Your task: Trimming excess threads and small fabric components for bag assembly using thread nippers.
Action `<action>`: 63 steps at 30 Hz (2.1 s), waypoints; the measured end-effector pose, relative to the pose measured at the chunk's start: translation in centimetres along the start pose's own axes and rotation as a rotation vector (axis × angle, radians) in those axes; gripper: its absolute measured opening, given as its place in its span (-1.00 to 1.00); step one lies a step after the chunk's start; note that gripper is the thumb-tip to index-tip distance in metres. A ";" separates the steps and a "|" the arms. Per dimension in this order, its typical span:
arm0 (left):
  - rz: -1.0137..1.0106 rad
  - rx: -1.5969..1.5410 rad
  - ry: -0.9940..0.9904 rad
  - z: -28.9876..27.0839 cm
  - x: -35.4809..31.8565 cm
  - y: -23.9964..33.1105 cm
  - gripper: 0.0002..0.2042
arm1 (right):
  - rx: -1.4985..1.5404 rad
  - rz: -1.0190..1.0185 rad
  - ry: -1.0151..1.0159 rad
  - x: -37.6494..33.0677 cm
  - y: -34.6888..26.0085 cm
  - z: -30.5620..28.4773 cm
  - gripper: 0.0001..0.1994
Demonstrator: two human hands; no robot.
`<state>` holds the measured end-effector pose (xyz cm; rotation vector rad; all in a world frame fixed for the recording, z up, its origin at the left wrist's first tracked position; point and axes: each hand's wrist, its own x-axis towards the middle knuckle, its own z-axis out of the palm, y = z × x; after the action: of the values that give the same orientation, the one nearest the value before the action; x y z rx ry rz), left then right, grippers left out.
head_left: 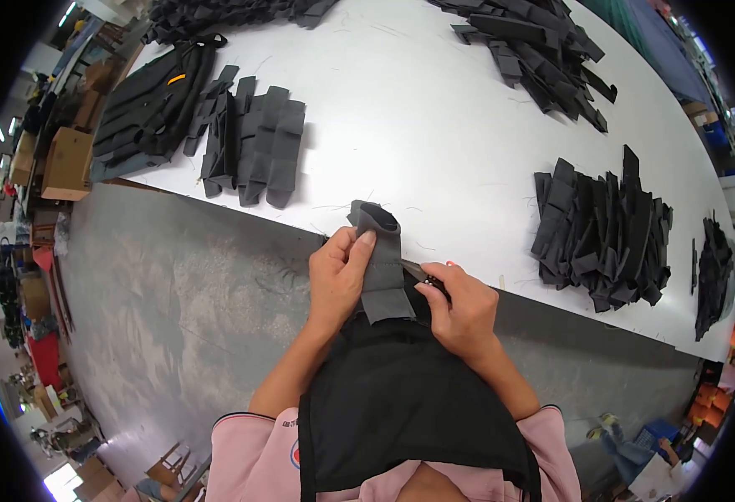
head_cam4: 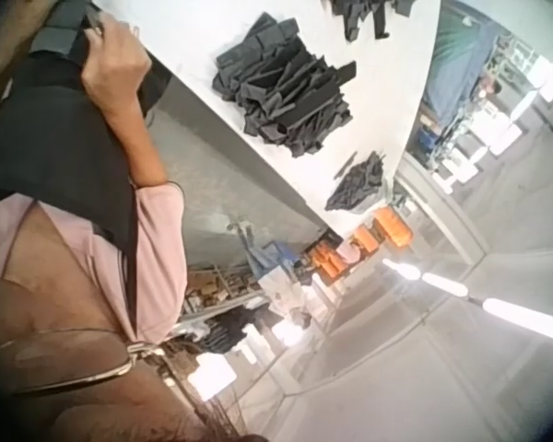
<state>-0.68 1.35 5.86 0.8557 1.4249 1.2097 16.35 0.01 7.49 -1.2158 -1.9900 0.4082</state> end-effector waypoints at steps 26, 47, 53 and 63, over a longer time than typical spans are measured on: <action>0.021 0.055 -0.148 -0.2 0.3 0.1 -0.81 | 1.349 0.751 -0.302 0.7 2.0 -0.5 -0.80; -0.018 0.138 -0.155 0.3 0.0 -0.2 -0.80 | 0.073 0.031 -0.158 0.2 -0.1 -0.3 -0.79; -0.013 0.132 -0.165 0.1 0.5 -0.9 -0.79 | 0.697 0.587 -0.043 -0.8 -0.1 -0.2 -0.80; -0.006 0.016 -0.279 -0.9 -0.9 0.6 -0.86 | 0.526 0.302 -0.264 0.4 0.3 -1.0 -0.91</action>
<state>-1.39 0.43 6.64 0.9893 1.2109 1.0300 17.15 0.37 8.19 -1.1552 -1.7392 1.2137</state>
